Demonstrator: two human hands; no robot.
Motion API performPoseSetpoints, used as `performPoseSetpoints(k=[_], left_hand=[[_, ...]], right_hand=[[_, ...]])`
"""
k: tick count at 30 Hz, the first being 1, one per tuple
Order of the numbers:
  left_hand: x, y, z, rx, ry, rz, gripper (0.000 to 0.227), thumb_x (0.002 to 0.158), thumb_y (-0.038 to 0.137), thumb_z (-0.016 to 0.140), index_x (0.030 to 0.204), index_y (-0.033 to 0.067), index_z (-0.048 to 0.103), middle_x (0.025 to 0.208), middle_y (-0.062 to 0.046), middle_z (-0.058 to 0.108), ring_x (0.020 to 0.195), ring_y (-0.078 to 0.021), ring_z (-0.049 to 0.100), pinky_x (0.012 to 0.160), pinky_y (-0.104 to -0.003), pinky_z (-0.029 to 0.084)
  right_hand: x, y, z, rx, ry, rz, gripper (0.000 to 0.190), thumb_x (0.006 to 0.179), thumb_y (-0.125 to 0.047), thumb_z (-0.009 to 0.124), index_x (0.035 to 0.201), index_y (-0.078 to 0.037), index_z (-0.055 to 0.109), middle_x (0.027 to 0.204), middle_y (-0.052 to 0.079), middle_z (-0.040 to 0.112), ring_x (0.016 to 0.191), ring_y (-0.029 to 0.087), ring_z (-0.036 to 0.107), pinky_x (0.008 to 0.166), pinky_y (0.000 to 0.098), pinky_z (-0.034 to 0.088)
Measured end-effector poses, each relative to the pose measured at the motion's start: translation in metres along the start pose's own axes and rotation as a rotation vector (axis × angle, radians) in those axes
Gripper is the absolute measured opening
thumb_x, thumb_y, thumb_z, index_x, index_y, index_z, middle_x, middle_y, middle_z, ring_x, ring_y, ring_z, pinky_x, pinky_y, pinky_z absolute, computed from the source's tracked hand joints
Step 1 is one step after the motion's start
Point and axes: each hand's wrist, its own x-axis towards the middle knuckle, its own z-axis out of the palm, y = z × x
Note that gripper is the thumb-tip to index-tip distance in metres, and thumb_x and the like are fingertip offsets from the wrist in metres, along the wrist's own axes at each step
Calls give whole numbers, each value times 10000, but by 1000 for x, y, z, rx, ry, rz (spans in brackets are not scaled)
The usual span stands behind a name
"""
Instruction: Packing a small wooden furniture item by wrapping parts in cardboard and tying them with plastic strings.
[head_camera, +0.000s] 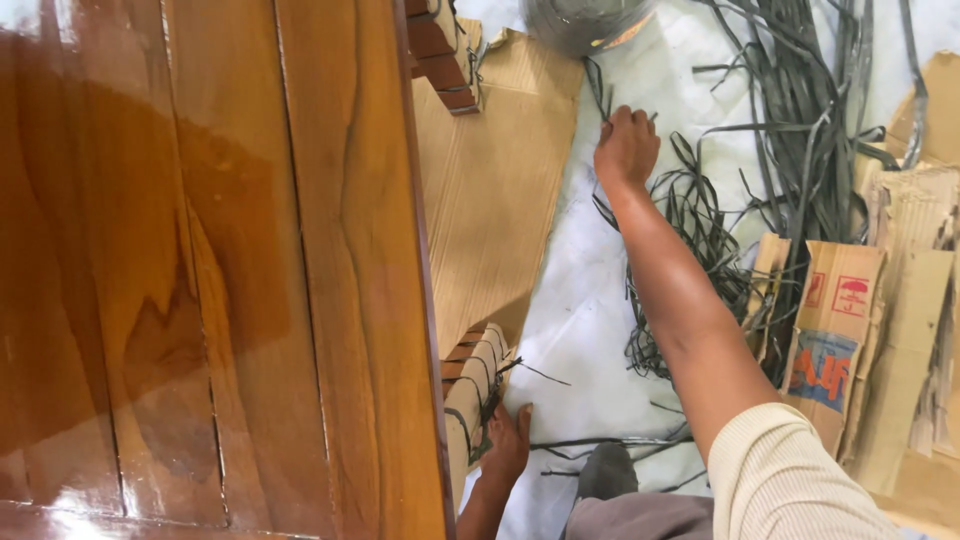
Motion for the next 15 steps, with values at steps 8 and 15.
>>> performPoseSetpoints(k=[8, 15], left_hand=[[1, 5, -4, 46, 61, 77, 693, 1020, 501, 530, 1427, -49, 417, 1257, -336, 623, 1131, -499, 613, 949, -534, 492], [4, 0, 0, -15, -24, 35, 663, 1037, 488, 529, 1378, -77, 466, 1262, -386, 582, 1176, -548, 555, 1013, -560, 431]], right_hand=[[-29, 11, -27, -213, -56, -188, 223, 821, -32, 631, 1034, 34, 630, 1083, 220, 632, 1023, 383, 606, 850, 489, 472], [-121, 42, -92, -284, -265, -565, 185, 850, -49, 613, 1033, -41, 646, 1061, 163, 652, 1035, 353, 623, 906, 463, 476]])
